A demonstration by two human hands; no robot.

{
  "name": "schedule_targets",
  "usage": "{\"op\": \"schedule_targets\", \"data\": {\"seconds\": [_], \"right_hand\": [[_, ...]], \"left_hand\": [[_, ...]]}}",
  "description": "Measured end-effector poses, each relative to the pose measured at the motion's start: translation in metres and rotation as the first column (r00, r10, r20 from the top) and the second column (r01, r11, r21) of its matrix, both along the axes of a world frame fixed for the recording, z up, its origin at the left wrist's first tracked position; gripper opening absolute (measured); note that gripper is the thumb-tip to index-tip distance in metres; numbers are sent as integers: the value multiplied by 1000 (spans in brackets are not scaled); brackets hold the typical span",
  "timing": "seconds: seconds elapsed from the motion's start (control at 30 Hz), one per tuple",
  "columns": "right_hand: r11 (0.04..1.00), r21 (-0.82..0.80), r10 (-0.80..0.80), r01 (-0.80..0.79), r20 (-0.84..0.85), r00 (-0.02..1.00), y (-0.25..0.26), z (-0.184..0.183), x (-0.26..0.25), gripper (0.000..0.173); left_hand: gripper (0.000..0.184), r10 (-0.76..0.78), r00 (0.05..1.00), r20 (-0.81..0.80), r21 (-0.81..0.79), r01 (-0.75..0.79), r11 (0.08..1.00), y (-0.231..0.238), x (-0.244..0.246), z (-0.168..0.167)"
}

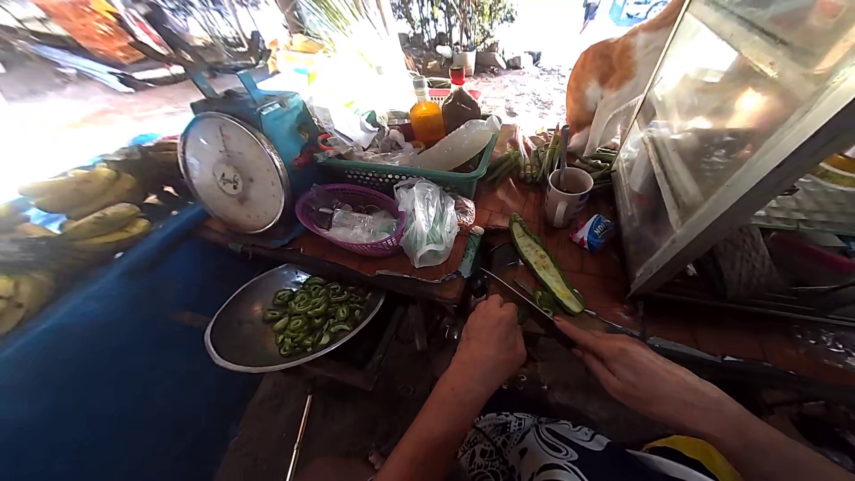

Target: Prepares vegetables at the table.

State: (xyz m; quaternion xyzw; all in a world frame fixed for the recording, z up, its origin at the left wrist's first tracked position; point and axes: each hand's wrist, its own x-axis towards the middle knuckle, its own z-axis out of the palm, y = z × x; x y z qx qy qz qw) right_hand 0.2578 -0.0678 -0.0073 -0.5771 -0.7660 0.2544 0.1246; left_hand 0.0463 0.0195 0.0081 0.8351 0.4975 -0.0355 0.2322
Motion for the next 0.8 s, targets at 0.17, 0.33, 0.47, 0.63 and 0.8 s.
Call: {"op": "schedule_targets", "data": {"seconds": [0.17,0.33,0.47,0.63,0.8], "right_hand": [[996,84,-34,36,-18,999,-4,-3,10,48],[969,241,-63,47,62,996,-19,-3,12,49],[949,315,-57,34,65,996,-27,-1,14,48],[945,328,-55,15,115,992,-31,-2,10,49],[930,368,-73,-18,232,970,-27,-11,-2,50]], "left_hand": [[33,-4,994,106,59,-3,998,3,4,-5],[31,-24,996,84,77,18,997,6,11,-7],[29,-12,997,73,78,6,997,6,13,-7],[29,-4,997,77,83,-2,997,5,12,-7],[29,-12,997,82,116,2,993,4,14,-10]]}}
